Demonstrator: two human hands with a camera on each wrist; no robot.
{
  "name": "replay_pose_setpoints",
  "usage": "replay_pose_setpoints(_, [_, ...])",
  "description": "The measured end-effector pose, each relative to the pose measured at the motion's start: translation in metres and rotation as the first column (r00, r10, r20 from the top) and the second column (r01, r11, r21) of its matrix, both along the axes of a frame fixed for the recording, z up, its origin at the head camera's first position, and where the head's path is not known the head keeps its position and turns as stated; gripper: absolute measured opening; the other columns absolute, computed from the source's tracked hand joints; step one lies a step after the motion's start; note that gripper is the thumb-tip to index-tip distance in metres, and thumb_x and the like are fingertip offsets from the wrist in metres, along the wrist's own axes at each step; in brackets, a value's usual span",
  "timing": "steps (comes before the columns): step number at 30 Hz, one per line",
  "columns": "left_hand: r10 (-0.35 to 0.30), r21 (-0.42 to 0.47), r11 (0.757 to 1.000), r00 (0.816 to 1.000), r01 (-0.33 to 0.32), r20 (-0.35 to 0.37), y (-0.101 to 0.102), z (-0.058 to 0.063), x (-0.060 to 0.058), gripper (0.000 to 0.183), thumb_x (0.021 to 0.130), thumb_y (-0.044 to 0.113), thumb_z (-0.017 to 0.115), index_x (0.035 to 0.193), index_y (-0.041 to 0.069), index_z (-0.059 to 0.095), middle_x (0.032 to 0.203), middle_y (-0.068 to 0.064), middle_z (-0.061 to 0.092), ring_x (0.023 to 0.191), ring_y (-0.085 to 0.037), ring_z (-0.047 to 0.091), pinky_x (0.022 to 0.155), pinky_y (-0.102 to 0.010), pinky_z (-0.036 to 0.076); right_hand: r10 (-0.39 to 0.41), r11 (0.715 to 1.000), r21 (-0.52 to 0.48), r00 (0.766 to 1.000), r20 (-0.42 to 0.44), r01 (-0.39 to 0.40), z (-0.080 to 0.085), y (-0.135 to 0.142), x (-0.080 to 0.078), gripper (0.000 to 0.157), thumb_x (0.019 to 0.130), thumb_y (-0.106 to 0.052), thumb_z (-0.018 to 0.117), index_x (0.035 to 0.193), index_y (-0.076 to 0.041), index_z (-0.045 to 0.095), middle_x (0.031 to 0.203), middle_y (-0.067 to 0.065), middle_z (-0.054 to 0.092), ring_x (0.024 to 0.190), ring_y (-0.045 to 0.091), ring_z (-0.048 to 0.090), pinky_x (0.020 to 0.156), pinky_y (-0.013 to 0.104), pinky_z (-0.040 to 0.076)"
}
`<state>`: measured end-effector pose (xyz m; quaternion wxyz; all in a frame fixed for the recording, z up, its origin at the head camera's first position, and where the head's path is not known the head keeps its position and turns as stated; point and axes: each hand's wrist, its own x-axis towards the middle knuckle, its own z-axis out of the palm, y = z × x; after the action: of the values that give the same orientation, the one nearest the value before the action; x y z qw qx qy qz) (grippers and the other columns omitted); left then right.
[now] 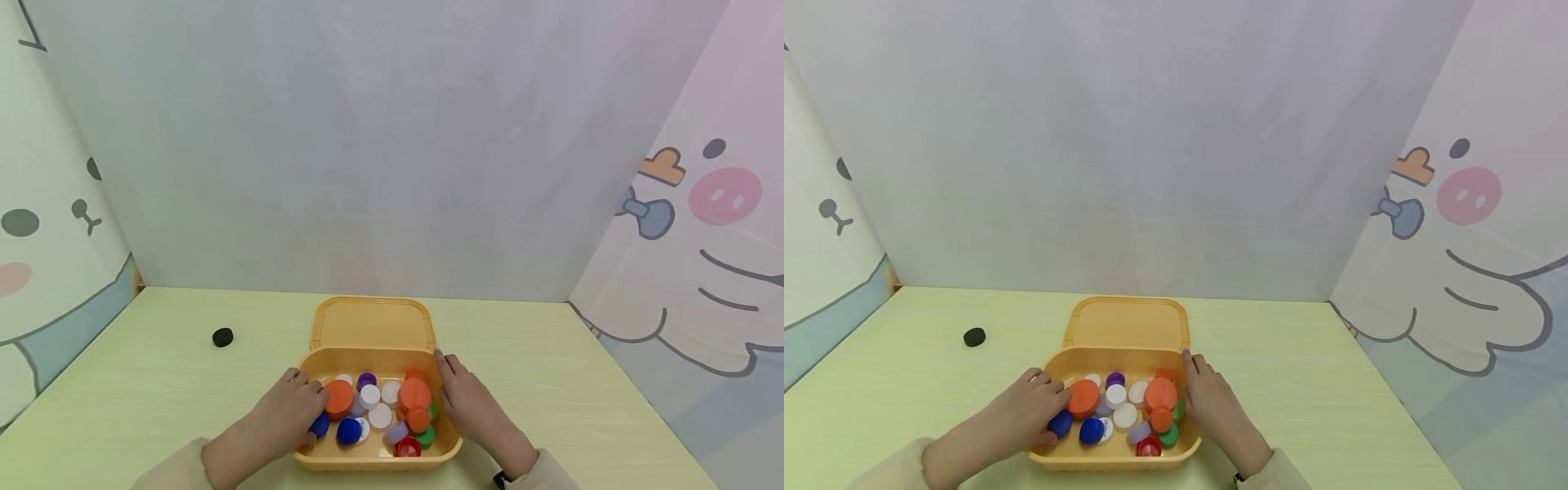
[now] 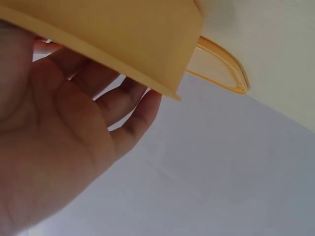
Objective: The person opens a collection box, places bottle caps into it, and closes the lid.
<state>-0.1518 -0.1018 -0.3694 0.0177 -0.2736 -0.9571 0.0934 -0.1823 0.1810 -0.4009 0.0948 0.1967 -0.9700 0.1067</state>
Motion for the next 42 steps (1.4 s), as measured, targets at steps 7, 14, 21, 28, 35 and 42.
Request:
replay_pose_setpoints(7, [-0.005, -0.009, 1.0, 1.0, 0.004, -0.028, 0.0, -0.003, 0.0, 0.048, 0.06, 0.043, 0.081, 0.094, 0.011, 0.066, 0.082, -0.001, 0.062, 0.074, -0.018, 0.048, 0.08, -0.035, 0.04, -0.002, 1.0, 0.002, 1.0, 0.002, 0.002, 0.001, 0.0, 0.0, 0.05, 0.09, -0.01, 0.049, 0.137, 0.002, 0.036, 0.117, 0.011, 0.05, 0.085, 0.015, 0.053, 0.08, 0.034, 0.051])
replay_pose_setpoints(14, [-0.017, 0.058, 0.998, 1.0, 0.018, -0.02, -0.002, -0.001, -0.001, 0.039, 0.07, 0.044, 0.074, 0.093, 0.012, 0.066, 0.08, -0.001, 0.06, 0.072, -0.017, 0.046, 0.077, -0.036, 0.041, 0.001, 1.0, 0.004, 1.0, 0.003, -0.001, 0.001, 0.0, 0.0, 0.05, 0.09, -0.01, 0.048, 0.137, 0.002, 0.036, 0.118, 0.011, 0.05, 0.085, 0.015, 0.054, 0.08, 0.034, 0.051])
replay_pose_setpoints(21, [-0.013, 0.164, 0.986, 0.997, 0.025, -0.078, -0.006, 0.012, -0.002, 0.03, 0.076, 0.038, 0.071, 0.091, 0.013, 0.064, 0.082, 0.0, 0.06, 0.075, -0.017, 0.049, 0.076, -0.036, 0.043, 0.005, 1.0, 0.005, 1.0, -0.007, -0.004, 0.001, 0.0, 0.0, 0.05, 0.09, -0.01, 0.049, 0.136, 0.002, 0.037, 0.117, 0.011, 0.051, 0.084, 0.015, 0.054, 0.079, 0.034, 0.051])
replay_pose_setpoints(28, [0.02, 0.235, 0.972, 0.984, 0.023, -0.178, -0.023, 0.024, -0.014, 0.022, 0.08, 0.034, 0.068, 0.084, 0.014, 0.059, 0.078, 0.003, 0.057, 0.073, -0.017, 0.048, 0.071, -0.035, 0.044, 0.004, 1.0, 0.005, 1.0, -0.011, -0.004, 0.0, 0.001, 0.0, 0.05, 0.09, -0.01, 0.049, 0.136, 0.002, 0.037, 0.116, 0.01, 0.051, 0.082, 0.014, 0.053, 0.078, 0.033, 0.051])
replay_pose_setpoints(35, [0.083, 0.277, 0.961, 0.959, -0.005, -0.272, -0.052, 0.02, -0.035, 0.019, 0.078, 0.026, 0.07, 0.085, 0.012, 0.06, 0.077, 0.0, 0.058, 0.071, -0.021, 0.052, 0.063, -0.036, 0.045, 0.006, 1.0, -0.003, 1.0, -0.003, -0.006, -0.002, 0.001, -0.001, 0.05, 0.09, -0.009, 0.048, 0.137, 0.002, 0.036, 0.117, 0.011, 0.05, 0.083, 0.015, 0.054, 0.078, 0.034, 0.051])
replay_pose_setpoints(42, [0.194, 0.321, 0.942, 0.933, -0.092, -0.302, -0.092, 0.008, -0.059, 0.019, 0.076, 0.02, 0.071, 0.084, 0.007, 0.059, 0.072, -0.005, 0.056, 0.064, -0.026, 0.051, 0.053, -0.039, 0.043, 0.013, 1.0, 0.002, 1.0, -0.001, -0.013, 0.0, 0.001, -0.001, 0.051, 0.089, -0.009, 0.048, 0.137, 0.002, 0.035, 0.118, 0.011, 0.05, 0.083, 0.015, 0.054, 0.078, 0.034, 0.051])
